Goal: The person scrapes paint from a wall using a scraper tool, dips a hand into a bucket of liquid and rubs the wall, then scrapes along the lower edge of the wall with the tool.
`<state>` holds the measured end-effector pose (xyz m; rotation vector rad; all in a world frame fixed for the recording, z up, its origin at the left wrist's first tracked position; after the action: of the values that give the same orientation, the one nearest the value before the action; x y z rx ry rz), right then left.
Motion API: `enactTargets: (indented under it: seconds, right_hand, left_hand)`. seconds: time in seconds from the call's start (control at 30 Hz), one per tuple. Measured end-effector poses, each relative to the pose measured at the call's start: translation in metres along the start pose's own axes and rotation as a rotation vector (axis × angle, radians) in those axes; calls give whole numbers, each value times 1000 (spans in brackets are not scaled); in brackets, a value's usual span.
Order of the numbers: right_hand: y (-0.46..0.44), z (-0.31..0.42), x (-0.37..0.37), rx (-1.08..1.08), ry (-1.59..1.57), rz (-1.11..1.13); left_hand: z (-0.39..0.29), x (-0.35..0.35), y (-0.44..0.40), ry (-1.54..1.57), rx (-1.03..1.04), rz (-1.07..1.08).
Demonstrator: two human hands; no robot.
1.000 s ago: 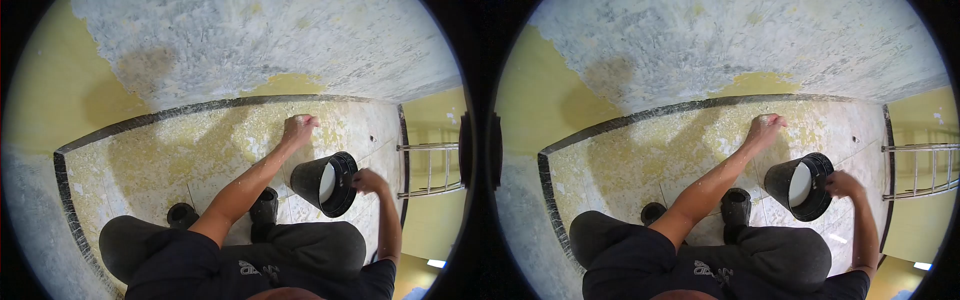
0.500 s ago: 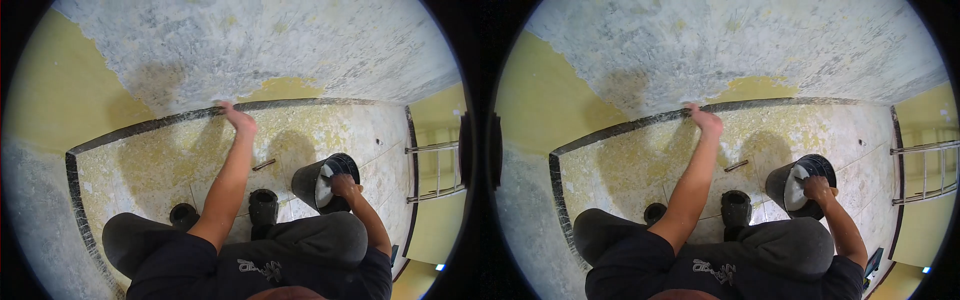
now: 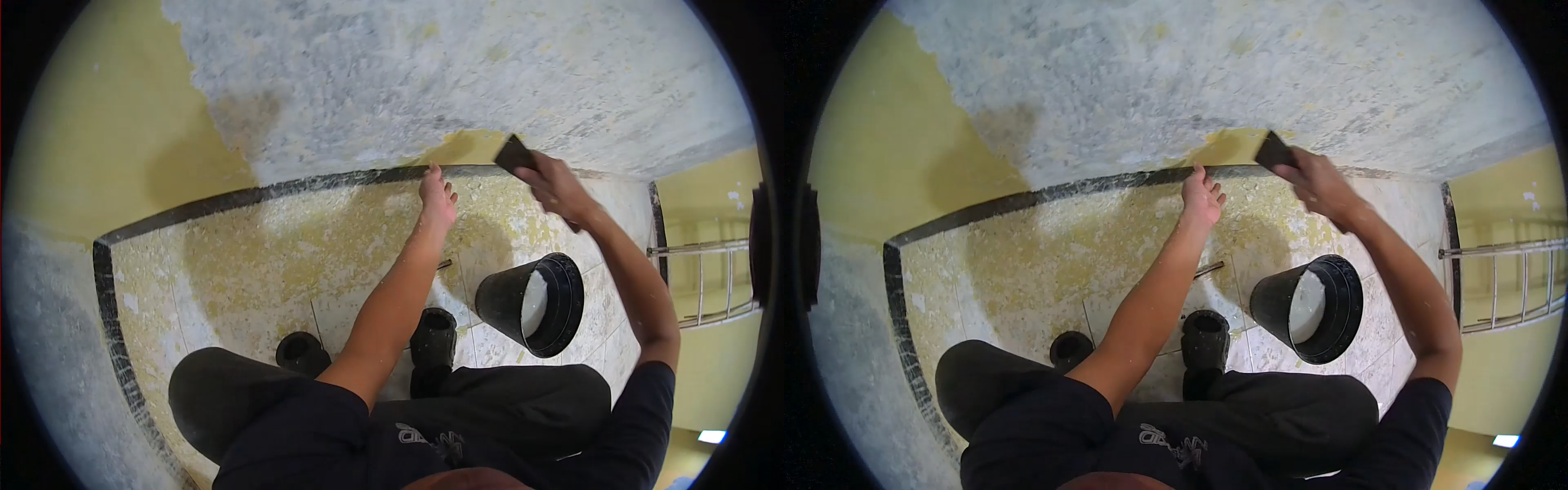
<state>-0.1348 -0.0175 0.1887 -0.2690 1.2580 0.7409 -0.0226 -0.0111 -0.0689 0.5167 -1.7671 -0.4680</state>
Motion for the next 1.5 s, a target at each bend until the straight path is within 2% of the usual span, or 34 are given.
enactTargets:
  seconds: [0.03, 0.1, 0.13, 0.17, 0.23, 0.3, 0.37, 0.43, 0.5, 0.57, 0.6, 0.63, 0.7, 0.8, 0.87, 1.1, 1.37, 1.43, 1.5]
  right_hand:
    - [-18, 9, 24, 74, -73, -11]
    - [-52, -9, 81, -179, 130, -198]
    - [-69, -23, 108, -223, 62, -193]
    - [-81, -33, 129, -264, -6, -185]
    - [-93, -24, 146, -260, 50, -234]
    - [-104, -20, 156, -127, 96, -232]
    - [-119, -19, 173, -115, 88, -223]
    - [-130, -8, 188, -58, -321, -209]
    - [-133, -6, 203, -54, -223, -175]
    - [-136, -11, 221, -172, -47, -538]
    - [-136, -10, 224, -169, -12, -581]
    - [-136, -8, 228, -166, -13, -571]
    - [-136, -9, 239, 0, -2, -491]
    - [-140, -20, 258, 49, 35, -453]
    - [-144, -23, 263, 29, 7, -470]
    - [-145, 1, 260, 21, 8, -525]
    - [-144, 15, 254, 76, 64, -454]
    - [-147, 30, 249, -33, 55, -422]
    - [-147, 28, 253, -33, 44, -433]
  left_hand:
    - [-1, -7, 5, 8, 13, -13]
    - [-2, -16, 25, 365, -10, 86]
    - [-6, -19, 33, 397, 3, 170]
    - [-7, -25, 36, 398, 8, 155]
    - [-12, -34, 36, 182, 42, 269]
    - [-19, -44, 32, 145, 60, 279]
    - [-24, -48, 23, 120, 85, 291]
    - [-32, -50, 12, 142, 98, 288]
    - [-31, -51, -2, 213, 110, 286]
    - [-25, -59, -23, 347, 150, 202]
    - [-27, -60, -26, 350, 149, 195]
    - [-26, -63, -29, 320, 116, 154]
    - [-21, -70, -32, 301, 78, 103]
    - [-23, -76, -30, 307, 38, 44]
    - [-29, -73, -25, 219, 18, -20]
    - [-36, -89, -30, 234, 37, 15]
    - [-42, -81, -24, 332, 25, -15]
    - [-43, -92, -28, 279, 43, 14]
    - [-48, -97, -27, 304, 34, 8]
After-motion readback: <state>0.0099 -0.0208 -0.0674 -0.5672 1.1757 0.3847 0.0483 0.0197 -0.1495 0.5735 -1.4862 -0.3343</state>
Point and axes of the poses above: each hand's wrist, its own y-axis away from the middle knuckle, its own x-axis out of the palm, z = x × y, the point moved 2 cm from there along -y, towards the middle knuckle, and after that the axes turned 4 degrees about y, right-handed, at the moved point
